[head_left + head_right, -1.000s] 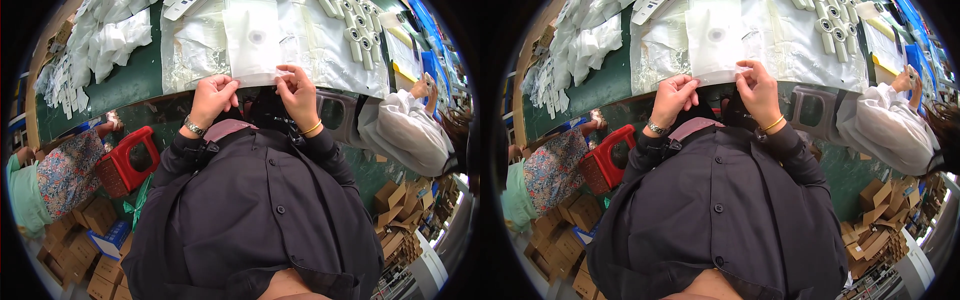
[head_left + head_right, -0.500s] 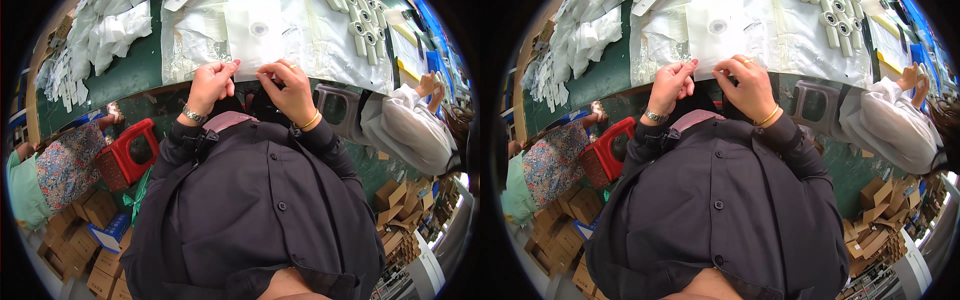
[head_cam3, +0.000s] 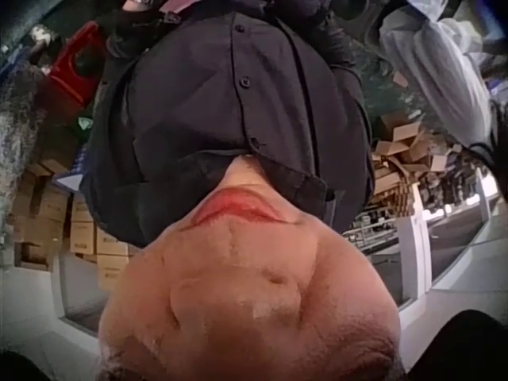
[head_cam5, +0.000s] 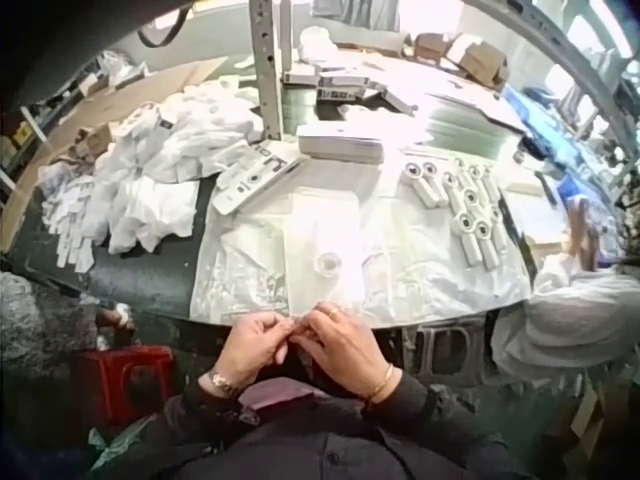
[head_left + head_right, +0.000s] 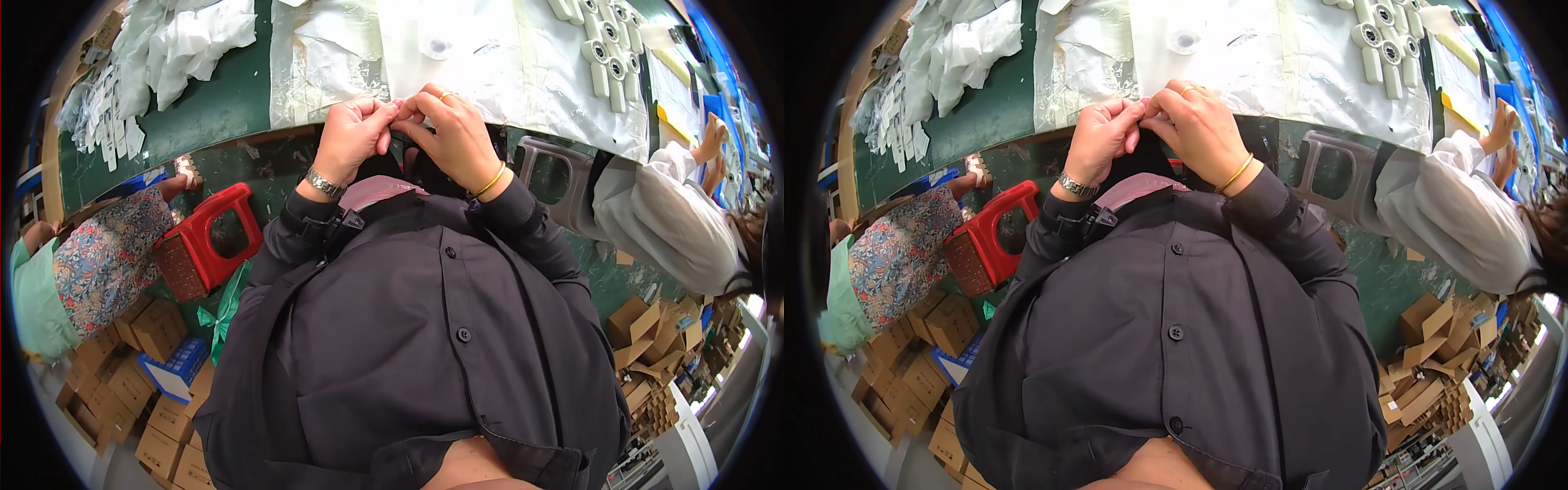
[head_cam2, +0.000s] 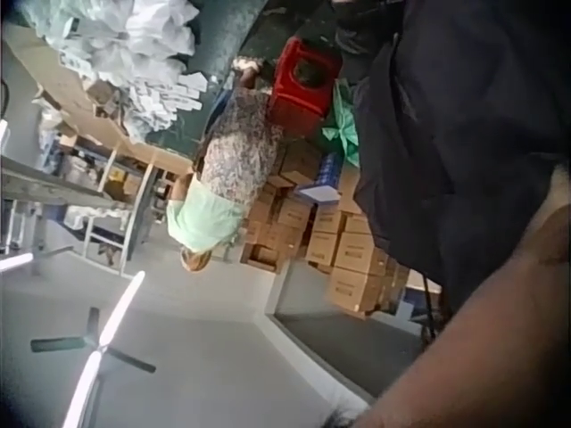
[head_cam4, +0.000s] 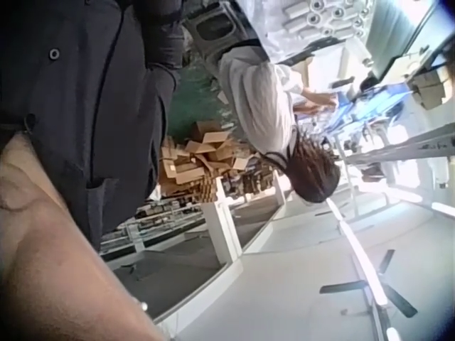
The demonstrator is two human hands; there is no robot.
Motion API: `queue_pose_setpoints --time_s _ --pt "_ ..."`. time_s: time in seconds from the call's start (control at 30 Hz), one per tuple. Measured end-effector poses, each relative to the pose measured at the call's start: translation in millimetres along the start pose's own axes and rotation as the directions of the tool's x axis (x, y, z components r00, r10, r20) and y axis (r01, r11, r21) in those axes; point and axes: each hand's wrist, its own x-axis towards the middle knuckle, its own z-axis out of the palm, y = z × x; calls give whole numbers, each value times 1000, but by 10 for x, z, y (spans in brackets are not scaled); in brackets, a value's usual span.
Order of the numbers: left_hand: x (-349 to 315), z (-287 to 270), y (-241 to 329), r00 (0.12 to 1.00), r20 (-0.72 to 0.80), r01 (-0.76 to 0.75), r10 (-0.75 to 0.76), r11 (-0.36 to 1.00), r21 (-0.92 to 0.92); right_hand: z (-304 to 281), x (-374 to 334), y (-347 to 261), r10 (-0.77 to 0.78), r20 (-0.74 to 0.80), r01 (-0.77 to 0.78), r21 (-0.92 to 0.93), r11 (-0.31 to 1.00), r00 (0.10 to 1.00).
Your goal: The person picks up a white plastic part and places it inside a clear plastic bag, folds the top of the bag over, and seals it with a piece of tape. They then set the packaged component aside and reach for another white plastic part and a bag to repeat the process.
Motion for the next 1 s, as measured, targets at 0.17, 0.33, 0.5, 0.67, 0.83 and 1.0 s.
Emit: queue_pose_setpoints --time_s 0.17,0.33,0.5,0.67,0.83,1.0 --pt "5 35 22 999 17 -36 36 999 -21 25 1 33 -95 18 96 -115 989 995" --pt "77 -48 -54 997 -14 -78 78 995 -59 -67 -16 -23 -145 72 146 -8 989 987" --pt "-7 -78 68 1000 17 -19 20 999 -32 -194 -69 -67 79 16 -80 158 984 997" --pt "-26 -22 59 999 37 -39 40 999 -17 -166 14 3 -18 15 18 47 999 1000" --pt "-11 7 26 996 44 -83 82 997 6 -22 8 87 -127 21 128 -42 991 992" --pt "59 -20 -75 994 -4 -111 111 993 -45 -5 -4 94 -243 74 248 -69 966 967"
